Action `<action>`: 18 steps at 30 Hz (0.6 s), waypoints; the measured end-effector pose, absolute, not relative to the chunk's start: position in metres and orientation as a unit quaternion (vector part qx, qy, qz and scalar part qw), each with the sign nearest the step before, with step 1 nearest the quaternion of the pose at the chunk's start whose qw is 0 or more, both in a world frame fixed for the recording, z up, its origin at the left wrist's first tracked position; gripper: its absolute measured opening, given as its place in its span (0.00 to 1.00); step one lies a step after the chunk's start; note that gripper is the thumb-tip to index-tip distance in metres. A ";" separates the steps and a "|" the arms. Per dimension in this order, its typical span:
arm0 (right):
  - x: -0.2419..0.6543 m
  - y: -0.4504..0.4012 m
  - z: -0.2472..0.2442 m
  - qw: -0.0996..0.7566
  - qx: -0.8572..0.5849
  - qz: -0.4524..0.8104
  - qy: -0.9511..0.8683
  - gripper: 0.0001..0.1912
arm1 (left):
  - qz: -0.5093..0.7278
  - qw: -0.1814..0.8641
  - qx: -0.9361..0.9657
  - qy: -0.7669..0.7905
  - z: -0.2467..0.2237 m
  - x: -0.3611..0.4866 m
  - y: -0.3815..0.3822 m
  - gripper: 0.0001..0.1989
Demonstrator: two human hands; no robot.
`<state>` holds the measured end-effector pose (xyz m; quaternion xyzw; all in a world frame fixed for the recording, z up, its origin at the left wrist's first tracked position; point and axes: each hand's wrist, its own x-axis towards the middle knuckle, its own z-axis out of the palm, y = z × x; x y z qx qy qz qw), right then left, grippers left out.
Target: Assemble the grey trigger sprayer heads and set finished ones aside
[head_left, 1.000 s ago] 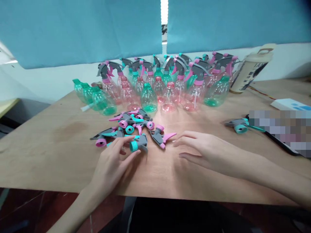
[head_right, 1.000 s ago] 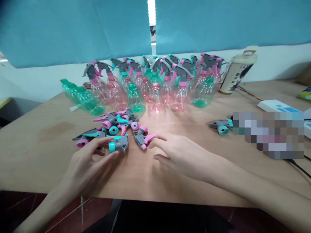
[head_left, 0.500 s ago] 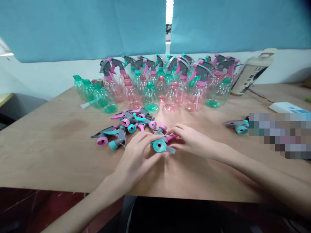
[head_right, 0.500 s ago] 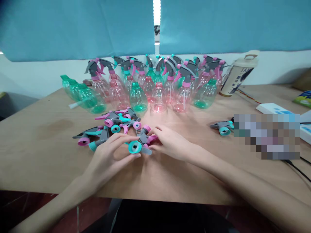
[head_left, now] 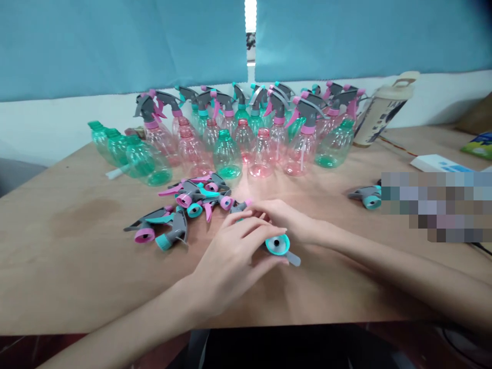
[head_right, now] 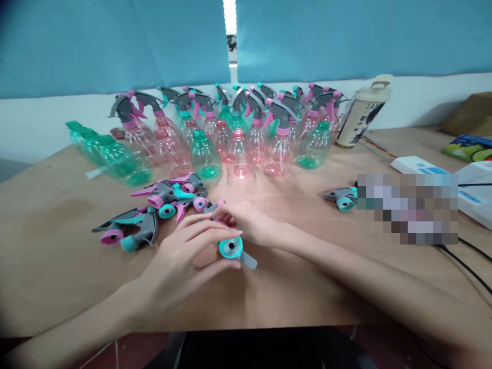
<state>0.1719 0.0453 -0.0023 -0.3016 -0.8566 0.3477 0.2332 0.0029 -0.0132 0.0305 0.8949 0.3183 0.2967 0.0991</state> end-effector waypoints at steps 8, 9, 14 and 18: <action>0.208 0.040 0.034 0.186 -0.335 0.452 -0.805 0.13 | 0.308 0.099 0.889 0.325 0.031 0.001 -0.006 0.10; 0.214 0.036 0.034 0.188 -0.344 0.489 -0.779 0.15 | 0.301 0.109 0.885 0.337 0.030 0.001 -0.003 0.10; 0.220 0.020 0.019 0.189 -0.299 0.616 -0.704 0.29 | 0.298 0.166 0.852 0.396 0.024 0.007 0.005 0.16; 0.214 0.018 0.008 0.247 -0.305 0.564 -0.727 0.21 | 0.295 0.195 0.846 0.398 0.027 0.012 0.004 0.16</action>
